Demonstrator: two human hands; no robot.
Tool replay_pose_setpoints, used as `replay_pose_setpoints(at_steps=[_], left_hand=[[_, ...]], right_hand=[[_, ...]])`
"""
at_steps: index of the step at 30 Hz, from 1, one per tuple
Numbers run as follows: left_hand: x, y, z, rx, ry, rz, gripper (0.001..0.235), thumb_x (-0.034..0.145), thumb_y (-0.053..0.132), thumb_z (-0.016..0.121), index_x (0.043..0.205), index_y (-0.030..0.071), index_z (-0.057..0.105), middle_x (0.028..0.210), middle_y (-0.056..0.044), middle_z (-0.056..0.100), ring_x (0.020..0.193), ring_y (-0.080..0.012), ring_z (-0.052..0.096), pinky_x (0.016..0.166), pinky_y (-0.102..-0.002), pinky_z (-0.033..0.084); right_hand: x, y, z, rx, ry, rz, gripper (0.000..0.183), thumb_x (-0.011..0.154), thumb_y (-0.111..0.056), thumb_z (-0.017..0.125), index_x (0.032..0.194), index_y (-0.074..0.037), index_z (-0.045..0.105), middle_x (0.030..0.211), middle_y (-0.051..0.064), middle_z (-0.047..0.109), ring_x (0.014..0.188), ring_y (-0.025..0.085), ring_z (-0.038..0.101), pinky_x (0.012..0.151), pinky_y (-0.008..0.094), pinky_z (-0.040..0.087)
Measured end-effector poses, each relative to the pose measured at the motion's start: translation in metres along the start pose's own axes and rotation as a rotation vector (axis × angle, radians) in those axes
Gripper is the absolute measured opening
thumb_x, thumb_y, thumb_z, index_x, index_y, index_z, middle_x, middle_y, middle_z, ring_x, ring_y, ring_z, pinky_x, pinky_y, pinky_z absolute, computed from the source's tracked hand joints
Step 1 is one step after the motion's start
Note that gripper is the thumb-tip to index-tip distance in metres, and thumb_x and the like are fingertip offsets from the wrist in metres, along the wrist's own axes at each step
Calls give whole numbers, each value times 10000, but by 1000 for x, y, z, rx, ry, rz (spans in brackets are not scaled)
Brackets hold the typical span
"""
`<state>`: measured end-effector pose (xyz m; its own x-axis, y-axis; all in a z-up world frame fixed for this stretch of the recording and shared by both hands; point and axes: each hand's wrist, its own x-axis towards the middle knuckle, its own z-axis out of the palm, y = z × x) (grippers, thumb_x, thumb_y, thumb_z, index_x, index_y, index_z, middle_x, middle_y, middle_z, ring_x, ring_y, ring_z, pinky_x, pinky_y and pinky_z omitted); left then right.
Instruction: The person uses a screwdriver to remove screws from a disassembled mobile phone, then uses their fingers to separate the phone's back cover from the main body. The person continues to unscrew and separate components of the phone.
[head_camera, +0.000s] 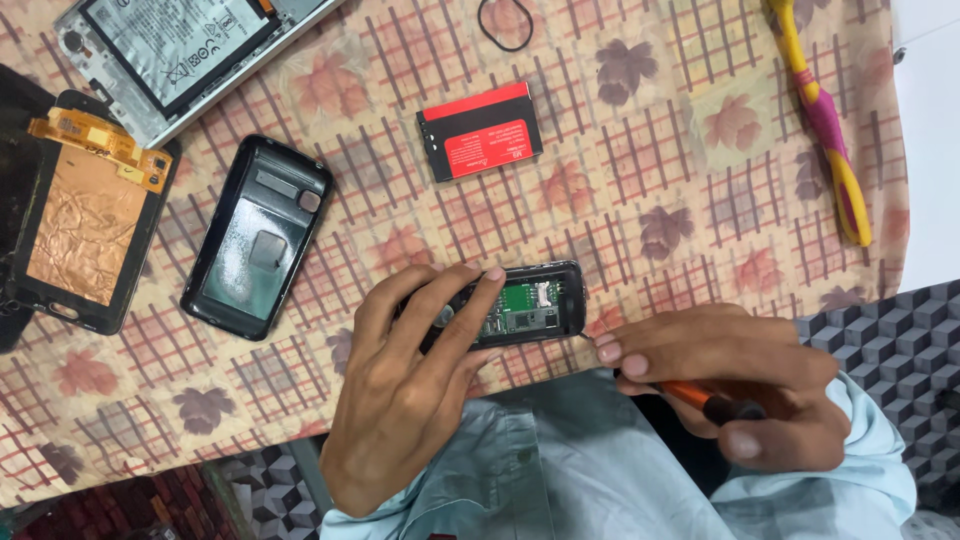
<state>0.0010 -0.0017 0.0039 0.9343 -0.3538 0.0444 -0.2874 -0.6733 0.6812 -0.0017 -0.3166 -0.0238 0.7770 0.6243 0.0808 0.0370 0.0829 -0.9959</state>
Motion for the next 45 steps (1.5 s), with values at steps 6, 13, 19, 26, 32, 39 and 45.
replay_pose_setpoints(at_steps=[6, 13, 19, 26, 32, 39, 45], left_hand=[[0, 0, -1, -1, -4, 12, 669, 752, 36, 792, 1398, 38, 622, 1336, -124, 620, 1226, -353, 549, 1031, -467, 491], [0, 2, -2, -5, -15, 14, 659, 770, 24, 776, 1408, 25, 611, 1348, -138, 613, 1233, -363, 545, 1023, -468, 494], [0, 2, -1, -11, -5, 5, 668, 757, 24, 787, 1403, 34, 616, 1333, -133, 620, 1225, -364, 546, 1025, -469, 493], [1, 2, -1, 0, -2, 1, 676, 729, 15, 797, 1384, 37, 630, 1318, -129, 627, 1222, -360, 548, 1024, -467, 491], [1, 2, -2, -2, 1, 3, 678, 723, 10, 793, 1381, 33, 632, 1319, -130, 627, 1224, -358, 550, 1027, -466, 494], [-1, 0, -2, -35, 19, 22, 629, 793, 87, 810, 1392, 34, 625, 1333, -134, 613, 1230, -361, 547, 1033, -470, 487], [-5, -7, 1, -56, 20, 64, 668, 784, 57, 781, 1421, 5, 586, 1365, -154, 597, 1252, -366, 547, 1054, -491, 492]], right_hand=[[35, 6, 21, -170, -23, -558, 226, 972, -163, 662, 1156, -96, 549, 1110, 351, 688, 1018, 500, 786, 913, 701, 667], [28, 14, 21, 46, 2, -503, 186, 1031, -201, 540, 1215, -179, 538, 1053, 326, 701, 939, 495, 794, 858, 698, 679], [26, -8, 3, 164, -52, -250, 399, 1022, -377, 478, 1227, -69, 625, 1110, 343, 698, 1024, 538, 736, 901, 704, 594], [-3, 26, 0, 121, -18, -323, 393, 1008, -322, 495, 1127, 1, 684, 1125, 324, 707, 1076, 562, 749, 934, 676, 649], [12, 35, 20, -28, 92, -560, 125, 1050, -241, 499, 1172, -216, 495, 1095, 310, 718, 961, 509, 787, 799, 687, 689], [22, 12, 11, -44, -24, -253, 350, 1023, -301, 471, 1155, -11, 616, 1005, 294, 677, 910, 530, 720, 825, 633, 613], [17, 17, -15, -408, 448, -323, 260, 890, 46, 675, 1136, -15, 618, 1060, 158, 730, 905, 303, 798, 803, 377, 723]])
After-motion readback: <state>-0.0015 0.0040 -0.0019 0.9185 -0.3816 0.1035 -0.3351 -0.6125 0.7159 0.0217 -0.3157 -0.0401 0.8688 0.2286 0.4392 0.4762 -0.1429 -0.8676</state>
